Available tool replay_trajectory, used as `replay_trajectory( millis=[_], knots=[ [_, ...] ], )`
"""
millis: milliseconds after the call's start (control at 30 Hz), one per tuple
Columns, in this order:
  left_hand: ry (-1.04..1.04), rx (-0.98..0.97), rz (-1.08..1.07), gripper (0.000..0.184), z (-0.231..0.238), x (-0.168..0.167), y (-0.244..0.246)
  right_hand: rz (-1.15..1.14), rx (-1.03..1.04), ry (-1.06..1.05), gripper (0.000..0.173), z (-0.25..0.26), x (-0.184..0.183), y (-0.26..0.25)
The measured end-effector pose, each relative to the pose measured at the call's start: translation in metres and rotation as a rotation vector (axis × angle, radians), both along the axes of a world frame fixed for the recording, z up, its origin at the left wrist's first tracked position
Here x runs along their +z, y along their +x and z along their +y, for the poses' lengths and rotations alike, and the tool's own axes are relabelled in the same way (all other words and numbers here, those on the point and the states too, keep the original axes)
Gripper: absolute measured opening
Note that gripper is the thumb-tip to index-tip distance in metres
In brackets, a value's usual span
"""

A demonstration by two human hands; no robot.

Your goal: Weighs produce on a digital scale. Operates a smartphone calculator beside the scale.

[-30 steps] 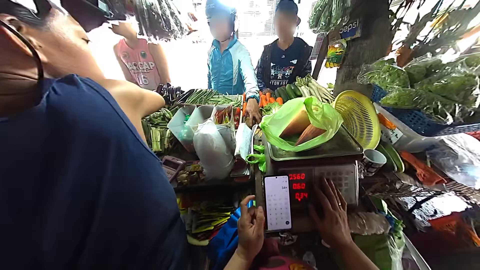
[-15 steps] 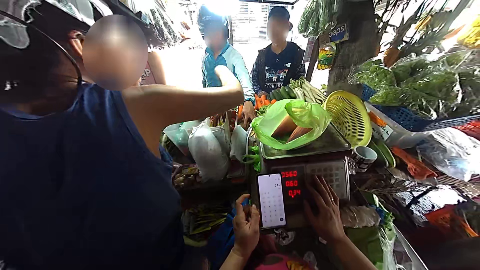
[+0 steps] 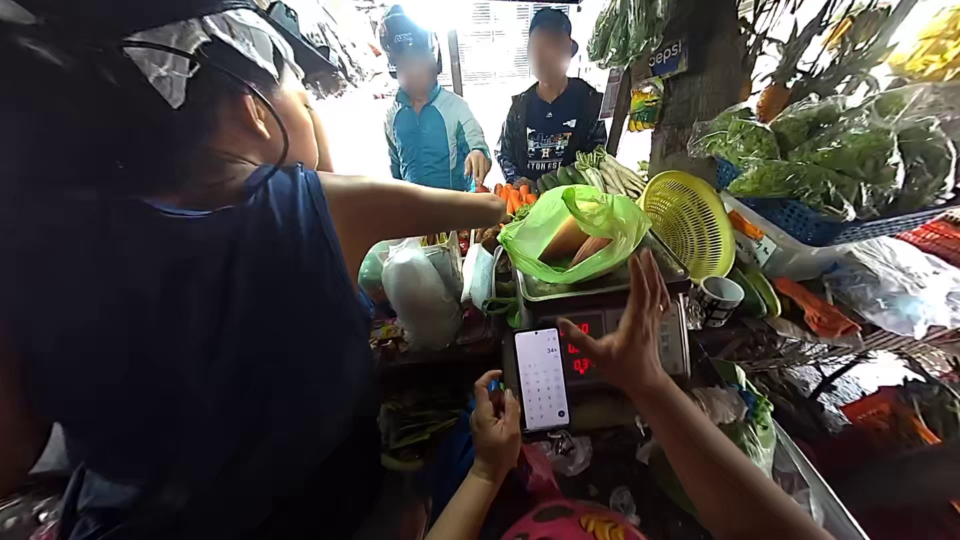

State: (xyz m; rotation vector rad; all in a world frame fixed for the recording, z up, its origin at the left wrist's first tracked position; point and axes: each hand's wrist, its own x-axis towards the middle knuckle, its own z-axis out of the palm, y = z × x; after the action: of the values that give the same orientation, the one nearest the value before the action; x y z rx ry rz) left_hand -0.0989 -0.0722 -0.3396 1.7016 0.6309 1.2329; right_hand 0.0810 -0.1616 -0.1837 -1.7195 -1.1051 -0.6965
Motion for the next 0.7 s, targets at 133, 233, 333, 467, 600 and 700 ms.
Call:
replay_trajectory(
  millis=[133, 233, 333, 467, 600, 700],
  knots=[
    [0.003, 0.007, -0.005, 0.042, 0.000, 0.000, 0.001, -0.042, 0.016, -0.165, 0.136, 0.045, 0.048, 0.000],
    [0.013, 0.018, -0.004, 0.042, -0.001, 0.001, 0.001, -0.121, -0.021, -0.333, 0.116, 0.068, 0.062, 0.003],
    [0.019, 0.018, -0.002, 0.041, 0.000, 0.001, 0.001, -0.055, 0.039, -0.431, 0.063, 0.078, 0.086, 0.016],
    [0.026, 0.006, -0.012, 0.040, 0.001, -0.001, 0.001, 0.342, 0.358, -0.339, 0.041, 0.076, 0.140, 0.047],
    [0.037, 0.009, 0.003, 0.038, 0.001, -0.002, 0.002, 0.503, 0.507, 0.032, 0.025, 0.064, 0.210, 0.072],
    [0.035, 0.032, 0.033, 0.038, 0.002, -0.002, 0.002, 0.307, 0.394, -0.104, 0.016, 0.050, 0.242, 0.061]
  ],
)
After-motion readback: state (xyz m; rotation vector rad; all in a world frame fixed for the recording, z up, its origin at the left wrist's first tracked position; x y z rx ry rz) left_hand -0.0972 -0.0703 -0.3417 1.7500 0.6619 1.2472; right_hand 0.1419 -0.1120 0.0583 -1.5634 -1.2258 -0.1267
